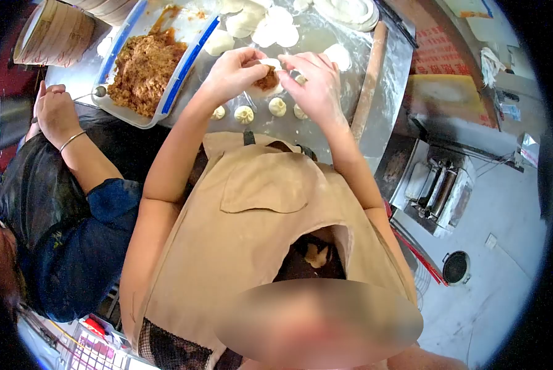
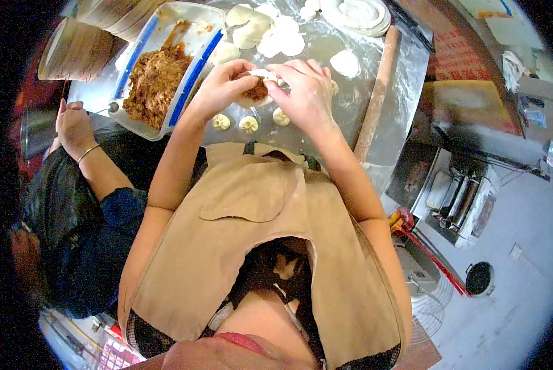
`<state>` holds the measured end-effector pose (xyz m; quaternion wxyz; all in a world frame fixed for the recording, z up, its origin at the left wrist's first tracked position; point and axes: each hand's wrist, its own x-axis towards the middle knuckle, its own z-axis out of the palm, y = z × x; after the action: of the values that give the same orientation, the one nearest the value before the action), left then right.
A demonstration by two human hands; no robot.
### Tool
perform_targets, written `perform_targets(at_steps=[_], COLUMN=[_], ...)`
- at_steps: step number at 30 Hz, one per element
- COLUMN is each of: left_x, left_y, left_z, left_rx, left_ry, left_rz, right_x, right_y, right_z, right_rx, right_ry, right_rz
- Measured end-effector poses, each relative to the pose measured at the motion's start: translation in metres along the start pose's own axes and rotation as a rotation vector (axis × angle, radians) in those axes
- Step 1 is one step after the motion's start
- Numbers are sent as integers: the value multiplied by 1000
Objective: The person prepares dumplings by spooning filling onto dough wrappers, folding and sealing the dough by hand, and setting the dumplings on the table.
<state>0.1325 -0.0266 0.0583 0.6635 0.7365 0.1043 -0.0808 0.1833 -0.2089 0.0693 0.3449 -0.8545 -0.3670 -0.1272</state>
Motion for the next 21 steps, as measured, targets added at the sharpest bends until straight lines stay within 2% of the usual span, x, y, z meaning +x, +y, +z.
perform_targets(at_steps=[4, 8, 10, 14, 15, 17, 18, 19, 21], left_x=[5, 8, 8, 12, 9, 2, 0, -8, -11], left_y=[6, 21, 26, 30, 30, 27, 10, 6, -11], left_z=[2, 3, 4, 3, 5, 9, 11, 24, 42], left_rx=[161, 290, 315, 440, 441, -246, -576, -875, -980], left_ry=[-61, -119, -130, -196, -199, -4, -106, -58, -18], left_rz=[13, -2, -5, 20, 22, 1, -47, -164, -68], right_x=[-2, -2, -2, -3, -3, 0, -2, -5, -10], right_y=[-2, -4, -3, -5, -3, -2, -5, -7, -5], right_z=[-7, -8, -10, -10, -10, -12, -13, -13, -9], right_rx=[-140, -105, -183, -129, -82, -36, 120, 277, 309], right_ry=[-31, 19, -58, -1, 13, 41, 42, 38, 32], right_rz=[-44, -25, -19, -13, 50, 101, 263, 430, 493])
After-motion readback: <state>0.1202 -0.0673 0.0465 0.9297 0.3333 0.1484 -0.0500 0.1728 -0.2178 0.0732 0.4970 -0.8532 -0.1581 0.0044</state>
